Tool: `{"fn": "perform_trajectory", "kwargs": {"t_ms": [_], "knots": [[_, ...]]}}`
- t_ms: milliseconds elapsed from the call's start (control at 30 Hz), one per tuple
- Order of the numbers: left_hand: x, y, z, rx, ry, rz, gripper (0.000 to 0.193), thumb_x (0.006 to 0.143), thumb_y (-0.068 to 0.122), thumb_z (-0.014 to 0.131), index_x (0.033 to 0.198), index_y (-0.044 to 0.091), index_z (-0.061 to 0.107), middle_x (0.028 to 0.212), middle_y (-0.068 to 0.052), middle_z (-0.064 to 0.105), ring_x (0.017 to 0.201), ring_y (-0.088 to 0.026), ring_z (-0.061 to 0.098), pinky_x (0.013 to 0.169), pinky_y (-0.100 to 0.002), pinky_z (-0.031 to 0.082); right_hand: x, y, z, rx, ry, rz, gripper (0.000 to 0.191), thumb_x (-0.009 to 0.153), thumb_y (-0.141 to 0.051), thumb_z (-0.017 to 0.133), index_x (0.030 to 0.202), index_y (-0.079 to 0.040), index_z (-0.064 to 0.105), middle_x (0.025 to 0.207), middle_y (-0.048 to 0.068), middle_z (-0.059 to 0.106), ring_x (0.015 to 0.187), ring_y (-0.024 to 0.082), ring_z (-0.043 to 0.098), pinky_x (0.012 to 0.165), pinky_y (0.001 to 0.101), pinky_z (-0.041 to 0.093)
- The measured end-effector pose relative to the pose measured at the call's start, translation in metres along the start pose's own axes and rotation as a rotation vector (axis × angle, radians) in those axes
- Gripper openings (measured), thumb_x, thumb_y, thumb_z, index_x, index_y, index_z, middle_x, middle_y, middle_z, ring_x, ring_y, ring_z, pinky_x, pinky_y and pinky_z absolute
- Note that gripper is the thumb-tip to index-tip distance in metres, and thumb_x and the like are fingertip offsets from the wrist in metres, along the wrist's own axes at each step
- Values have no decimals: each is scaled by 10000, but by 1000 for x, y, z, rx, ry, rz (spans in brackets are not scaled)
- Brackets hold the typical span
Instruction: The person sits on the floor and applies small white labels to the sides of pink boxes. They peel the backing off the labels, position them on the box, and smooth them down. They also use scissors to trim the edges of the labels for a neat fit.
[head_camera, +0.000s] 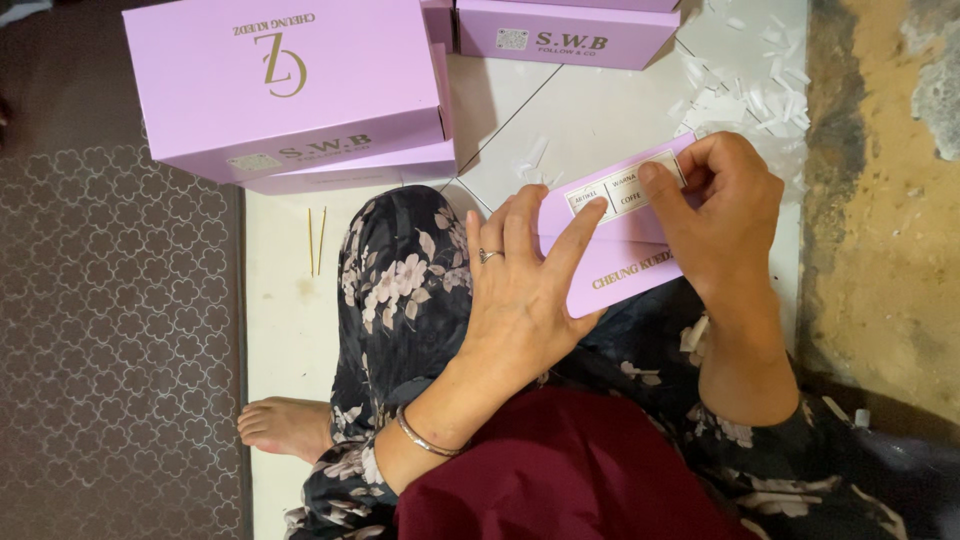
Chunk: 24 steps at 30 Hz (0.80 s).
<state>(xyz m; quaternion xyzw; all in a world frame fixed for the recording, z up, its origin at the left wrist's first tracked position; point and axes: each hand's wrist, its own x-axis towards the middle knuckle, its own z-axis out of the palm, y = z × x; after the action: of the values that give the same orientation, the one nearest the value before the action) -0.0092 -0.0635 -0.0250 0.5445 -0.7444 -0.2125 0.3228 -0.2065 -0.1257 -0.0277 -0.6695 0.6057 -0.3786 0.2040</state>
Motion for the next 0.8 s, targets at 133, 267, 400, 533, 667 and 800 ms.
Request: {"fn": "perform_trajectory", "kwargs": {"t_ms": [133, 267, 400, 533, 667, 800], "knots": [[0, 0, 0, 0, 4, 4, 966, 613, 276, 943, 1460, 223, 481, 1463, -223, 351, 1364, -451, 371, 1145, -746, 235, 0, 0, 1, -1, 9, 20, 268, 1013, -139, 809, 913, -15, 593, 786, 35, 611, 677, 81, 536, 603, 240, 451], [0, 0, 0, 2, 1, -2, 964, 610, 266, 938, 1459, 225, 484, 1463, -218, 355, 1362, -447, 374, 1148, -743, 234, -1, 0, 1, 1, 8, -9, 269, 1012, -132, 810, 913, -14, 590, 804, 42, 615, 690, 85, 547, 612, 240, 460], [0, 0, 0, 3, -1, -12, 963, 607, 266, 938, 1456, 221, 484, 1462, -218, 358, 1360, -447, 374, 1145, -744, 231, 0, 1, 1, -29, 6, -54, 279, 1017, -137, 824, 916, -13, 595, 832, 47, 623, 714, 87, 564, 635, 241, 481], [-1, 0, 0, 6, 13, -7, 958, 613, 266, 935, 1457, 215, 482, 1462, -219, 359, 1359, -447, 375, 1146, -742, 233, 0, 3, 3, -15, 13, -16, 291, 1005, -158, 831, 913, -18, 594, 804, 37, 619, 691, 87, 556, 618, 247, 476], [-2, -1, -1, 13, 20, 3, 942, 629, 272, 929, 1456, 204, 485, 1460, -221, 368, 1360, -442, 387, 1147, -737, 243, 0, 5, 3, -55, 15, -16, 323, 1000, -180, 856, 902, -27, 589, 776, 30, 607, 664, 93, 541, 599, 252, 459], [-4, -2, -2, 25, 29, 14, 924, 644, 280, 922, 1455, 190, 489, 1456, -228, 375, 1357, -445, 396, 1148, -730, 254, 1, 9, 2, -109, 11, -4, 340, 973, -199, 875, 892, -35, 588, 736, 32, 579, 636, 101, 509, 568, 262, 424]]}}
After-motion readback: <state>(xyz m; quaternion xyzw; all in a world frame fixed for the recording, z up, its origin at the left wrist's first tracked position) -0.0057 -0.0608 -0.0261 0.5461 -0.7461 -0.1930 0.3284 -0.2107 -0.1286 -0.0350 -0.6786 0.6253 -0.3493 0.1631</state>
